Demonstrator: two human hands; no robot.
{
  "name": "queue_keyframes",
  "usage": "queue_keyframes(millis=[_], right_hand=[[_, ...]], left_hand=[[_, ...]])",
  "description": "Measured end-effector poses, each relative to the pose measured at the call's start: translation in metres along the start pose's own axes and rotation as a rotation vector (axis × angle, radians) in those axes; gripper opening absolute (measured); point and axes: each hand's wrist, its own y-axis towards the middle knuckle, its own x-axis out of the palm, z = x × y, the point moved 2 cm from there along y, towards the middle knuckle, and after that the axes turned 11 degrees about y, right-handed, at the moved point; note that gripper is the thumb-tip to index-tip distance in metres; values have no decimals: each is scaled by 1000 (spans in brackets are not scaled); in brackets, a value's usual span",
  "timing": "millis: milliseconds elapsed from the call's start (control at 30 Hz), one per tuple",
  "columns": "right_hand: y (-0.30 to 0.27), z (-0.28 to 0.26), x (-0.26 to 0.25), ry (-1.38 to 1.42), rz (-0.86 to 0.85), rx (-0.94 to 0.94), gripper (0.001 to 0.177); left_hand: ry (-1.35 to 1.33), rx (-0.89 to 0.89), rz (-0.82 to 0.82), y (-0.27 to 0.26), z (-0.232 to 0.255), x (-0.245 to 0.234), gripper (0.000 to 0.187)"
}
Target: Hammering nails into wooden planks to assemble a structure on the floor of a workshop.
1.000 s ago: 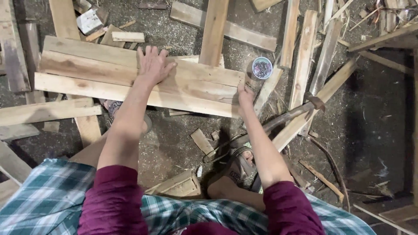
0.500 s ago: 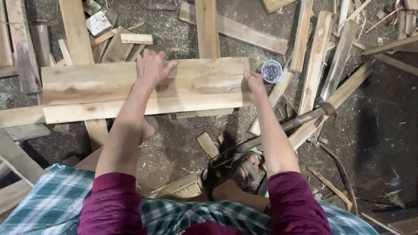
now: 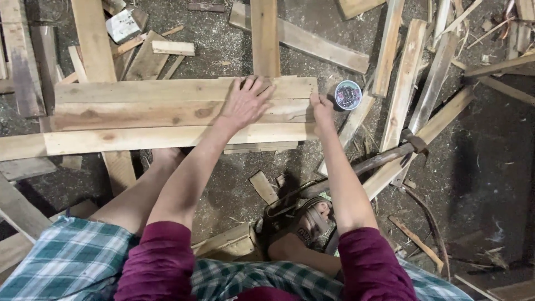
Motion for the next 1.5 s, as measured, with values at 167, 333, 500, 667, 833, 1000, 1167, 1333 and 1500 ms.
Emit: queue_keyframes(millis=[167, 333, 500, 667, 833, 1000, 1167, 1333, 1500], right_hand=[[-2, 1, 1, -37, 6, 8, 29], [13, 18, -3, -115, 25, 22, 31], [10, 17, -1, -117, 47, -14, 28], [4, 14, -2, -61, 43, -36, 24], [-3, 8, -2, -27, 17, -27, 23], [-13, 0, 1, 10, 6, -43, 23], [-3, 10, 0, -13, 4, -52, 24], [-6, 5, 0, -17, 23, -28, 23], [20, 29, -6, 20, 20, -41, 22]], left_hand=[[30, 14, 34, -1, 4, 2, 50], [21, 24, 45, -6, 4, -1, 53], [71, 70, 198, -9, 6, -2, 43], [49, 54, 239, -9, 10, 6, 45], [15, 34, 192, -8, 11, 12, 45], [-5, 4, 128, -7, 11, 14, 43], [-11, -24, 104, -9, 10, 13, 43], [-79, -37, 115, -15, 6, -8, 41], [-524, -787, 436, -40, 3, 12, 47]])
